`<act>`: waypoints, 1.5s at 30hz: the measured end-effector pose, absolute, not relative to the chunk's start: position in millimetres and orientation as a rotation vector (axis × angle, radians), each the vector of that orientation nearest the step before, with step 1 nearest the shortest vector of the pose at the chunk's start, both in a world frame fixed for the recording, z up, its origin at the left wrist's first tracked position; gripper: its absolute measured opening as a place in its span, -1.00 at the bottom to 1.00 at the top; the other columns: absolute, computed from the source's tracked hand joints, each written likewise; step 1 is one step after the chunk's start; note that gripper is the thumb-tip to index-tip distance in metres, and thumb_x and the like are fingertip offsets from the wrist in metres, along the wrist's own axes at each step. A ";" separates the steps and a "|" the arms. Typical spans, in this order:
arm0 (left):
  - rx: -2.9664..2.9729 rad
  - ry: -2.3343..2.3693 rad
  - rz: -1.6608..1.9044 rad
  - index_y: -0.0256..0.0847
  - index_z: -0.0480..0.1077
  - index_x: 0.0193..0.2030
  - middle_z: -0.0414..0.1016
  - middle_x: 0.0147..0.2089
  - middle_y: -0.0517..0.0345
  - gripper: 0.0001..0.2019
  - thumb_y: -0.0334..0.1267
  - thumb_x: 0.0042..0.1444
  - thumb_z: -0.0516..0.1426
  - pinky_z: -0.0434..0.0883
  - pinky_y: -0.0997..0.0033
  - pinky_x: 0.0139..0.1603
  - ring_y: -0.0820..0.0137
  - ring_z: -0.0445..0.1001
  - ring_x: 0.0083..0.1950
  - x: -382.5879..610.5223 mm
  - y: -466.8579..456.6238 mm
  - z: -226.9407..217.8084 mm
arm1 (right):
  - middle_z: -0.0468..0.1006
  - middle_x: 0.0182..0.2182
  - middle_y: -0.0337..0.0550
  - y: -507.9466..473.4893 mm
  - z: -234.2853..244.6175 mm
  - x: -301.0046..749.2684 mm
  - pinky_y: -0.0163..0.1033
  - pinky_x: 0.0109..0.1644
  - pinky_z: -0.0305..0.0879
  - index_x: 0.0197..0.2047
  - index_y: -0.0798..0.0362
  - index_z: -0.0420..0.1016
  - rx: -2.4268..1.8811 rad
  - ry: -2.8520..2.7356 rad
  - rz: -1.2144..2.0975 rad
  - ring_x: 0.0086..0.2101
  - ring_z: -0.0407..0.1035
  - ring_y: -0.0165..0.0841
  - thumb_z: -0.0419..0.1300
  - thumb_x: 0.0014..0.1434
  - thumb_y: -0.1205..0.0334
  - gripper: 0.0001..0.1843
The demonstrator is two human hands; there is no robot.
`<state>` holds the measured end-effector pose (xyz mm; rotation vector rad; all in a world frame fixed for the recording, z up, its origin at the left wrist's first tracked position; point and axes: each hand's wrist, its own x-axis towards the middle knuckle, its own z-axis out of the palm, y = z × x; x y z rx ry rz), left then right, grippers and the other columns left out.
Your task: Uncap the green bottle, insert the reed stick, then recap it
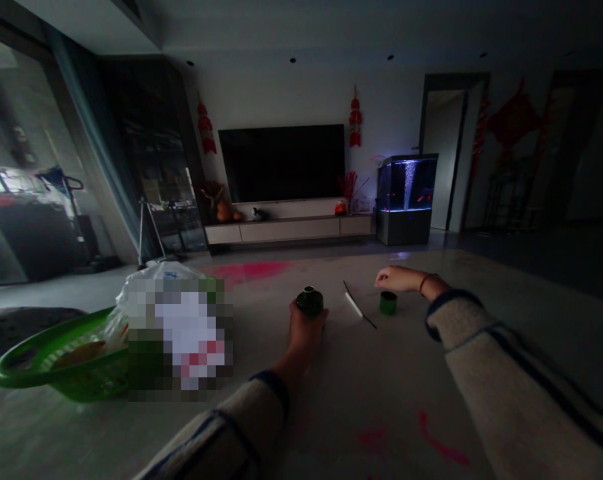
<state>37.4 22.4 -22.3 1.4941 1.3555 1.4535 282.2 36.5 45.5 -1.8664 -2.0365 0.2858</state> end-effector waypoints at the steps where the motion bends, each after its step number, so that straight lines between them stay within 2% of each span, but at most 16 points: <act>1: 1.489 1.352 1.458 -0.27 0.10 -0.01 0.34 -0.08 -0.07 -0.39 -0.30 -0.23 0.24 0.26 0.29 -0.06 0.28 0.35 -0.06 37.5 23.3 -23.4 | 0.53 -0.39 -0.07 35.5 47.7 276.8 -0.39 -0.32 0.22 -0.38 0.18 0.49 -1.847 -2.042 0.251 -0.36 0.38 -0.38 0.10 -0.04 0.24 -0.78; 12: 1.528 1.186 1.428 -0.24 0.17 -0.05 0.36 -0.12 0.00 -0.45 -0.25 -0.24 0.24 0.29 0.30 -0.09 0.31 0.36 -0.11 44.4 16.2 -18.4 | 0.54 -0.32 -0.08 39.1 37.8 236.3 -0.40 -0.29 0.20 -0.32 0.11 0.50 -1.841 -2.288 0.080 -0.30 0.39 -0.36 0.08 -0.02 0.22 -0.77; 18: 1.492 0.941 1.399 -0.24 0.20 -0.09 0.38 -0.21 0.05 -0.43 -0.27 -0.31 0.27 0.33 0.35 -0.19 0.36 0.38 -0.20 47.0 14.7 -19.0 | 0.53 -0.29 -0.03 39.9 29.4 226.1 -0.36 -0.31 0.19 -0.29 0.11 0.50 -1.920 -2.369 0.062 -0.28 0.40 -0.31 0.12 -0.04 0.15 -0.72; 23: 1.485 0.920 1.316 -0.24 0.24 -0.15 0.39 -0.24 0.07 -0.46 -0.31 -0.36 0.29 0.34 0.33 -0.19 0.35 0.39 -0.22 45.0 13.2 -16.2 | 0.53 -0.30 0.07 34.0 27.9 218.2 -0.32 -0.35 0.21 -0.29 0.19 0.50 -2.006 -2.418 0.061 -0.29 0.41 -0.24 0.14 -0.07 0.08 -0.64; 29: 1.537 0.921 1.220 -0.24 0.25 -0.11 0.41 -0.19 0.02 -0.46 -0.28 -0.32 0.28 0.34 0.25 -0.13 0.29 0.40 -0.16 44.7 9.8 -14.6 | 0.53 -0.33 0.06 27.1 28.0 212.9 -0.33 -0.39 0.24 -0.30 0.18 0.51 -2.074 -2.428 0.102 -0.32 0.43 -0.24 0.17 -0.13 0.21 -0.70; 37: 1.720 0.946 1.095 -0.25 0.23 -0.09 0.43 -0.17 0.02 -0.46 -0.24 -0.27 0.27 0.34 0.25 -0.09 0.29 0.40 -0.12 37.2 8.9 -10.7 | 0.53 -0.30 0.07 22.1 30.6 205.6 -0.32 -0.32 0.29 -0.32 0.13 0.52 -2.108 -2.329 0.082 -0.25 0.42 -0.23 0.19 -0.17 0.34 -0.75; 45: 1.859 1.106 1.106 -0.22 0.22 -0.03 0.42 -0.14 0.01 -0.42 -0.18 -0.25 0.24 0.29 0.20 -0.05 0.23 0.38 -0.09 31.3 4.1 -8.0 | 0.53 -0.56 0.05 23.5 42.0 201.8 -0.35 -0.42 0.26 -0.39 0.21 0.53 -2.138 -2.149 0.079 -0.44 0.44 -0.28 0.14 -0.11 0.30 -0.79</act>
